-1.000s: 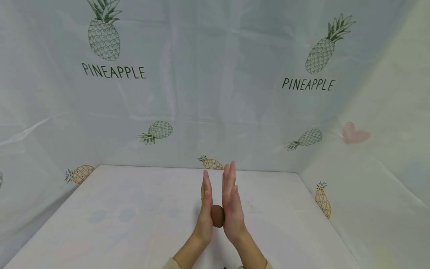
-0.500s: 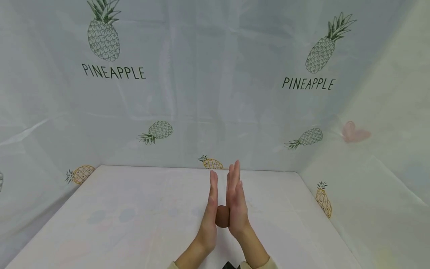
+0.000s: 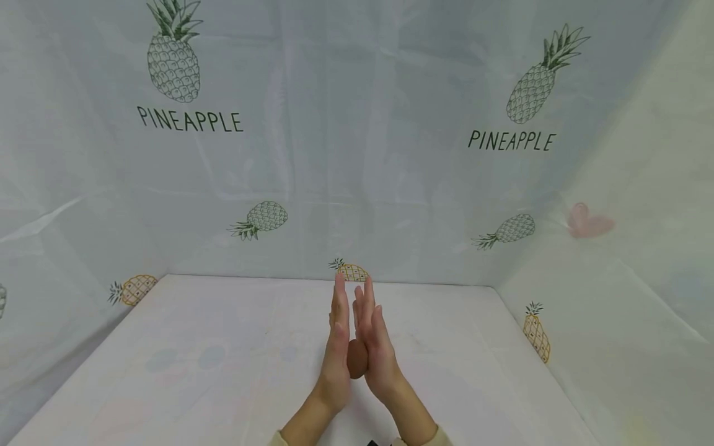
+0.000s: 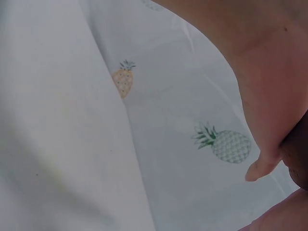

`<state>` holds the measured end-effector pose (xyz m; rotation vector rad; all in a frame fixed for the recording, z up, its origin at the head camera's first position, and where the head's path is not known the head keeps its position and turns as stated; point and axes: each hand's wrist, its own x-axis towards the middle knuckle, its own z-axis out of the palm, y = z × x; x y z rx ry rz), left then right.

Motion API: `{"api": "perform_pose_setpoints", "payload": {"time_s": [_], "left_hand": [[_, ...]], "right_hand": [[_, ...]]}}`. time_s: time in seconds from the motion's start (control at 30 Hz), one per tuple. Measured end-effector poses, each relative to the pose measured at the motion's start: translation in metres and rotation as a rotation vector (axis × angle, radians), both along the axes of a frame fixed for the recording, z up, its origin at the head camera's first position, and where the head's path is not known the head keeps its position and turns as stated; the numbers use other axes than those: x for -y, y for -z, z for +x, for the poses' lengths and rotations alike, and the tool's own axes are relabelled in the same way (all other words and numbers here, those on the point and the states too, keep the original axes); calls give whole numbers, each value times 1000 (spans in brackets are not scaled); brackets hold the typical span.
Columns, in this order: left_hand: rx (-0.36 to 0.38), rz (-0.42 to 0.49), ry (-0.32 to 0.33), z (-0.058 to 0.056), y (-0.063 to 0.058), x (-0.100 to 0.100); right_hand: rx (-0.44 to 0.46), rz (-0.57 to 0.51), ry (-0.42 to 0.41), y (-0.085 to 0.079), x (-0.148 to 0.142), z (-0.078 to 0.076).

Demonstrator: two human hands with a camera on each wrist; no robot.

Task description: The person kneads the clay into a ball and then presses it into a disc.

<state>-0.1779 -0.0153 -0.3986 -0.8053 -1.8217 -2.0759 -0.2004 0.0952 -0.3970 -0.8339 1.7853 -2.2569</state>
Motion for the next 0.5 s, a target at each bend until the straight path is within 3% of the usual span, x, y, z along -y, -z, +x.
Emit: {"api": "perform_pose_setpoints", "payload": {"time_s": [0.27,0.5], "left_hand": [[50,29,-44,-10,-3,11],[104,64,-63,-20,2,16]], "right_hand": [[-3,24,-18,0,8,9],[-117,68,15,-5,12,17]]}}
